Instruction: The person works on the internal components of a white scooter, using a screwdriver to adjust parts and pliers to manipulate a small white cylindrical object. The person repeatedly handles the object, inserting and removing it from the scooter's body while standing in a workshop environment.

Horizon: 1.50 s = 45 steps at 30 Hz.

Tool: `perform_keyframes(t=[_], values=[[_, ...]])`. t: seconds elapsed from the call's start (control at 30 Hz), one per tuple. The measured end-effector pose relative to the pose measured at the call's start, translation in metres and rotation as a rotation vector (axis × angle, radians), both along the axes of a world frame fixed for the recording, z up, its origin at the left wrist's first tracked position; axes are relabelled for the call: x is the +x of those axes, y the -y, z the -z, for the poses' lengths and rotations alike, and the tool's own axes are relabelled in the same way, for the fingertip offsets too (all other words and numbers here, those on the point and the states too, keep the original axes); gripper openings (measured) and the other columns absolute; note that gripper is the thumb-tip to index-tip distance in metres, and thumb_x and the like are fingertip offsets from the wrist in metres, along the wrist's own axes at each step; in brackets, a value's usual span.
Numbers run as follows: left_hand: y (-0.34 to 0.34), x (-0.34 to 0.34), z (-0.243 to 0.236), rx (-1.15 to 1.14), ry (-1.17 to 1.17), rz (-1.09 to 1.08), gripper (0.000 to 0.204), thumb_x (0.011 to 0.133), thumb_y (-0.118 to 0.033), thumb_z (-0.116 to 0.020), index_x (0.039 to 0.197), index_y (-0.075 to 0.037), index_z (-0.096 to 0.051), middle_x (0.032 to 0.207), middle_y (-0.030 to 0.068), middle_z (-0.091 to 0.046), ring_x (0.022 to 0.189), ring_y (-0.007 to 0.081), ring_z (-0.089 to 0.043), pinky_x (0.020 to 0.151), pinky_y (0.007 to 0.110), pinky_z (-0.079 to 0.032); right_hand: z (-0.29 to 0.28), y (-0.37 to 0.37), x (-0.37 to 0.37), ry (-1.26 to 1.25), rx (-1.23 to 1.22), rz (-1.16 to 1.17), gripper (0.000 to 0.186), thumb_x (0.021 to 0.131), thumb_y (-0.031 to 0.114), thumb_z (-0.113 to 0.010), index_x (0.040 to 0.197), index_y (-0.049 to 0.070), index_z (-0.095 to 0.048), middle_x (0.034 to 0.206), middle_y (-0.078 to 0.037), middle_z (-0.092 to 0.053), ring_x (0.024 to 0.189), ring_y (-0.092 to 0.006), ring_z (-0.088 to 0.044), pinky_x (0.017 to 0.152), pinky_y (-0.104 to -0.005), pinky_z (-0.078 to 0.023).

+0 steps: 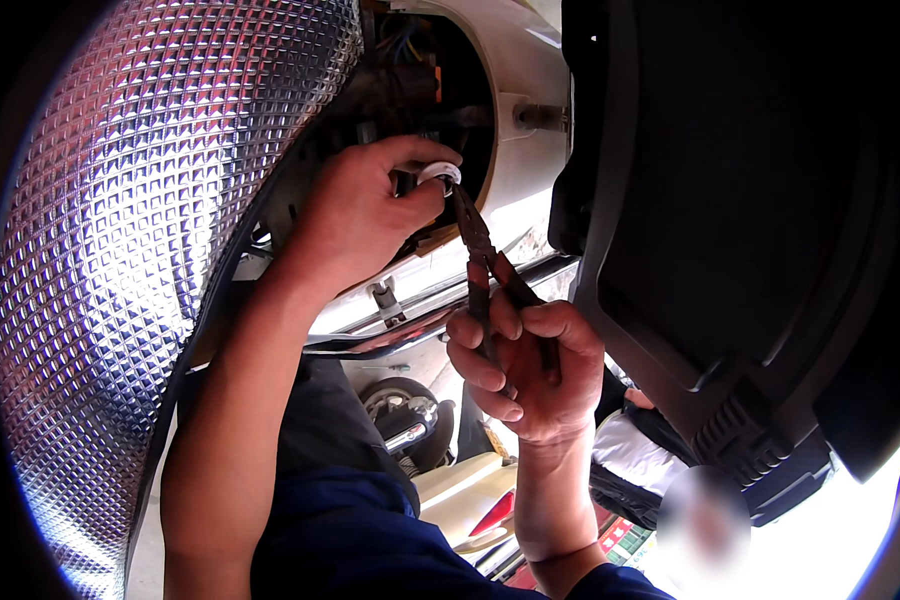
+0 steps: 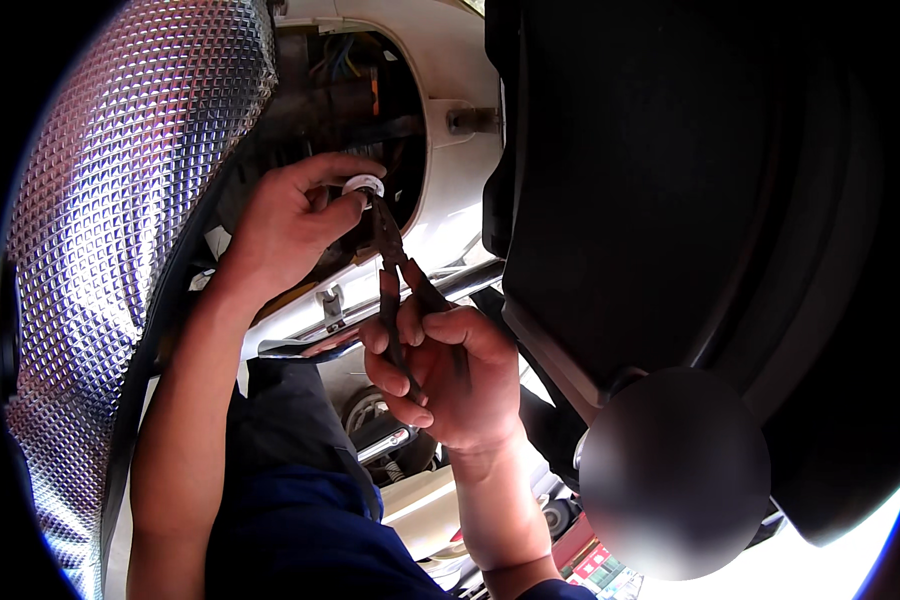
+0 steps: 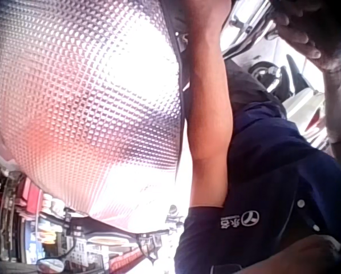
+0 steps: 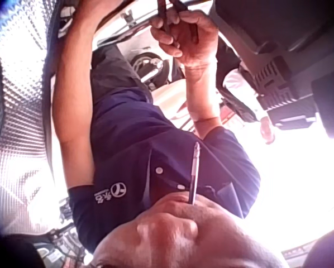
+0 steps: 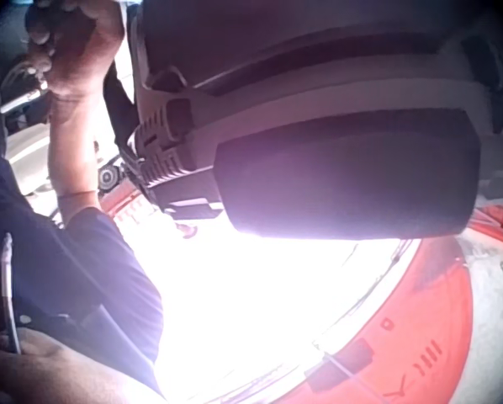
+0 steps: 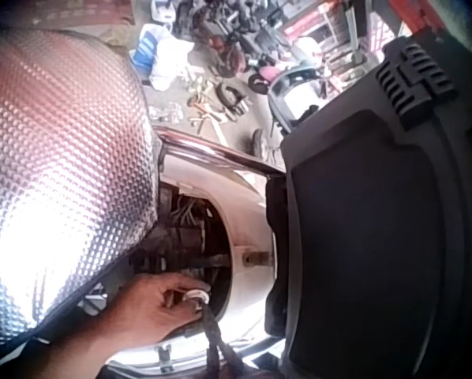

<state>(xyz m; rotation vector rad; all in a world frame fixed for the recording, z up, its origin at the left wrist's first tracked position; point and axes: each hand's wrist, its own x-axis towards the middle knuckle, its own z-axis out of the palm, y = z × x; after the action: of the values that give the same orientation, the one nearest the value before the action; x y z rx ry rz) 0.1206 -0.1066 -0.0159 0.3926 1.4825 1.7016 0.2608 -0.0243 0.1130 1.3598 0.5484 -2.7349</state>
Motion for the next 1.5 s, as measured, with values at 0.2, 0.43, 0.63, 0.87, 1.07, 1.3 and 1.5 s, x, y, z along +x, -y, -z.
perform_keyframes(t=[0.2,0.43,0.63,0.87,1.07,1.3,1.5], values=[[-0.002,0.005,0.001,-0.020,-0.039,-0.053,0.026,0.083,-0.003,-0.062,0.108,-0.008,-0.069,0.067,-0.0065,-0.053,0.057,0.0013,-0.032,0.050,0.021,-0.027,0.003,0.009,-0.003,0.049,0.081,-0.017,0.024,0.085,0.019,-0.044,0.089,-0.003,-0.053,0.099,-0.027,-0.057,0.074,-0.0325,-0.059,0.045,-0.0364,-0.051],[0.000,0.002,-0.002,-0.068,-0.025,0.007,0.027,0.085,-0.004,-0.063,0.111,-0.009,-0.069,0.065,-0.0072,-0.049,0.057,0.0014,-0.030,0.049,0.021,-0.024,0.000,0.011,-0.004,0.017,0.109,-0.094,0.035,0.085,0.017,-0.043,0.099,-0.011,-0.057,0.111,-0.036,-0.056,0.095,-0.0410,-0.064,0.068,-0.0496,-0.059],[0.002,0.000,-0.002,-0.030,-0.066,0.031,0.030,0.085,-0.004,-0.063,0.114,-0.010,-0.068,0.072,-0.0052,-0.056,0.059,0.0035,-0.032,0.052,0.021,-0.030,0.000,0.010,-0.006,0.009,0.087,-0.112,0.033,0.085,0.014,-0.041,0.098,-0.013,-0.056,0.112,-0.037,-0.056,0.097,-0.0407,-0.063,0.069,-0.0488,-0.059],[0.005,-0.003,-0.003,-0.042,-0.031,0.060,0.032,0.082,-0.001,-0.062,0.113,-0.010,-0.068,0.080,-0.0035,-0.061,0.061,0.0045,-0.034,0.054,0.022,-0.033,0.000,0.006,-0.010,0.073,0.149,-0.125,0.026,0.084,0.013,-0.041,0.091,-0.009,-0.054,0.103,-0.033,-0.060,0.089,-0.0375,-0.065,0.060,-0.0473,-0.059],[0.004,-0.003,-0.003,-0.046,-0.040,0.058,0.032,0.081,-0.001,-0.062,0.112,-0.009,-0.067,0.080,-0.0036,-0.062,0.060,0.0041,-0.034,0.054,0.021,-0.033,-0.002,0.013,-0.015,0.156,0.113,-0.054,0.019,0.083,0.015,-0.043,0.090,0.000,-0.052,0.095,-0.023,-0.061,0.077,-0.0305,-0.061,0.047,-0.0371,-0.052],[0.001,-0.002,0.000,0.015,-0.009,0.033,0.029,0.082,0.004,-0.058,0.108,-0.005,-0.067,0.089,-0.0009,-0.067,0.066,0.0025,-0.043,0.059,0.020,-0.036,-0.003,0.009,-0.010,0.075,-0.030,0.015,0.022,0.087,0.020,-0.042,0.089,0.001,-0.052,0.099,-0.022,-0.052,0.074,-0.0232,-0.047,0.041,-0.0263,-0.038],[-0.002,0.001,0.010,0.108,0.099,0.021,0.029,0.083,0.010,-0.055,0.108,-0.001,-0.065,0.097,0.0039,-0.068,0.086,0.0060,-0.060,0.075,0.021,-0.045,-0.009,0.011,-0.017,0.074,-0.106,0.108,0.020,0.086,0.019,-0.041,0.088,0.002,-0.050,0.097,-0.020,-0.051,0.070,-0.0208,-0.045,0.039,-0.0244,-0.036]])
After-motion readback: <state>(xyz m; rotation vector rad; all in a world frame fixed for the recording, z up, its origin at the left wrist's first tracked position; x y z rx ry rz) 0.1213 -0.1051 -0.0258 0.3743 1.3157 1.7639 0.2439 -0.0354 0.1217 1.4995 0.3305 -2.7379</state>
